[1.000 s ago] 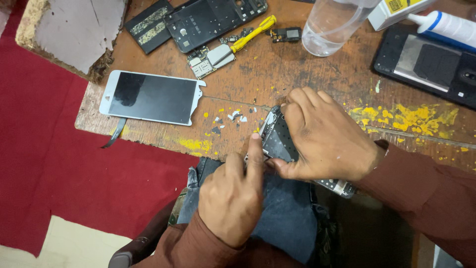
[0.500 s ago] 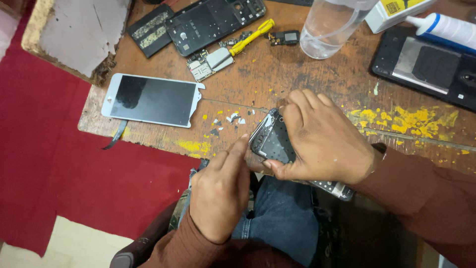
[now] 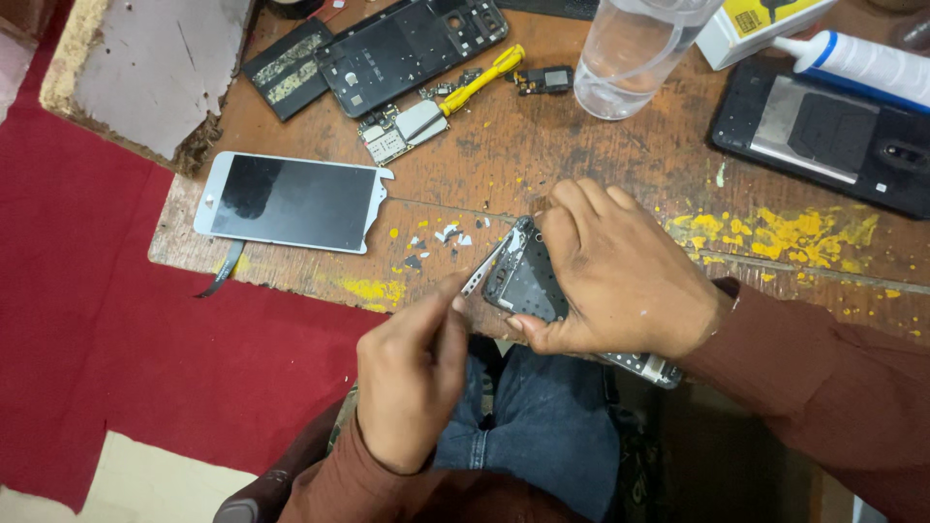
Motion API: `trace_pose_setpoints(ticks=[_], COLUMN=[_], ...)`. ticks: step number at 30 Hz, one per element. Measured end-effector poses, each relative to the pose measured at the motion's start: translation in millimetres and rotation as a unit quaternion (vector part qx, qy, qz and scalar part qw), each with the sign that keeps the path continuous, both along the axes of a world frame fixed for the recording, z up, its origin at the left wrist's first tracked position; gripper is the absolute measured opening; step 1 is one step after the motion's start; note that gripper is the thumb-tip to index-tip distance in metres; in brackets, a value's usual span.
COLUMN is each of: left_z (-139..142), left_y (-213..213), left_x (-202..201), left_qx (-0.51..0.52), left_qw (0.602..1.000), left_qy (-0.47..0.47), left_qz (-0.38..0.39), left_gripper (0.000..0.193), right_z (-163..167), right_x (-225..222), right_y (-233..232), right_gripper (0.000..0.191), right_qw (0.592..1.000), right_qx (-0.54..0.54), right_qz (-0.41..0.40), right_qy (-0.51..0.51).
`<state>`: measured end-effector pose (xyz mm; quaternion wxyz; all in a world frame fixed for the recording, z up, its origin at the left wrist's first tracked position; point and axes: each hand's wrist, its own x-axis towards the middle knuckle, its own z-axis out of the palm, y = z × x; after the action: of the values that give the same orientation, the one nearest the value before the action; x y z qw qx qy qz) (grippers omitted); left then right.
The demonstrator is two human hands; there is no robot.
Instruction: The person uses a metal prying tool to carefully remove small adhesive pieces and debris from the interior frame of a disassembled smartphone. The person holds the phone frame with one hand and scrapes the surface with the tool, occasionally lifting the removed pieces.
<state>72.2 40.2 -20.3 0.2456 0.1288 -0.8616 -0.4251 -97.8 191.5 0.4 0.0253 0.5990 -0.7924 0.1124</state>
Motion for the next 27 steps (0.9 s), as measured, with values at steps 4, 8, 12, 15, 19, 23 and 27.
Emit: trace_pose_setpoints(ticks=[4,8,12,15,19,23,27], left_z=[-5.2,-9.2,-9.3,-8.3,-8.5,-10.0,-10.2], left_y=[-10.1,-21.6,-26.2,-29.9,-36.8,-40.4,-44.0], left_x=[1.4,3.2,2.9,1.8,2.7,4.7,9.0], left_qx=[0.120,0.207,0.375,0.450,0.541,0.597,0.645], left_qw=[0.989,0.976,0.920,0.884,0.832,0.793,0.754], left_qy=[-0.085,-0.027,-0.107,-0.120,-0.119,-0.110,-0.103], left_qz=[0.024,-0.057,-0.032,-0.030,-0.031,-0.050,-0.073], left_gripper=[0.023,0.026,0.030,0.031,0.033,0.034,0.035], right_z=[1.0,-0.9,-1.9,0.1,3.3,5.0,8.4], right_x=[0.2,0.9,0.9,2.2,3.6,5.2,5.1], right_y=[-0.1,0.6,0.7,1.5,1.8,1.8,2.5], right_gripper=[0.080,0.084,0.084,0.090,0.102,0.104,0.102], right_qw=[1.000,0.999,1.000,0.999,0.997,0.997,0.998], right_qx=[0.022,-0.038,-0.015,-0.013,-0.025,-0.016,-0.022], right_qz=[-0.009,0.016,-0.002,-0.028,-0.042,-0.050,-0.038], right_qy=[-0.015,0.033,-0.018,-0.035,-0.057,-0.060,-0.053])
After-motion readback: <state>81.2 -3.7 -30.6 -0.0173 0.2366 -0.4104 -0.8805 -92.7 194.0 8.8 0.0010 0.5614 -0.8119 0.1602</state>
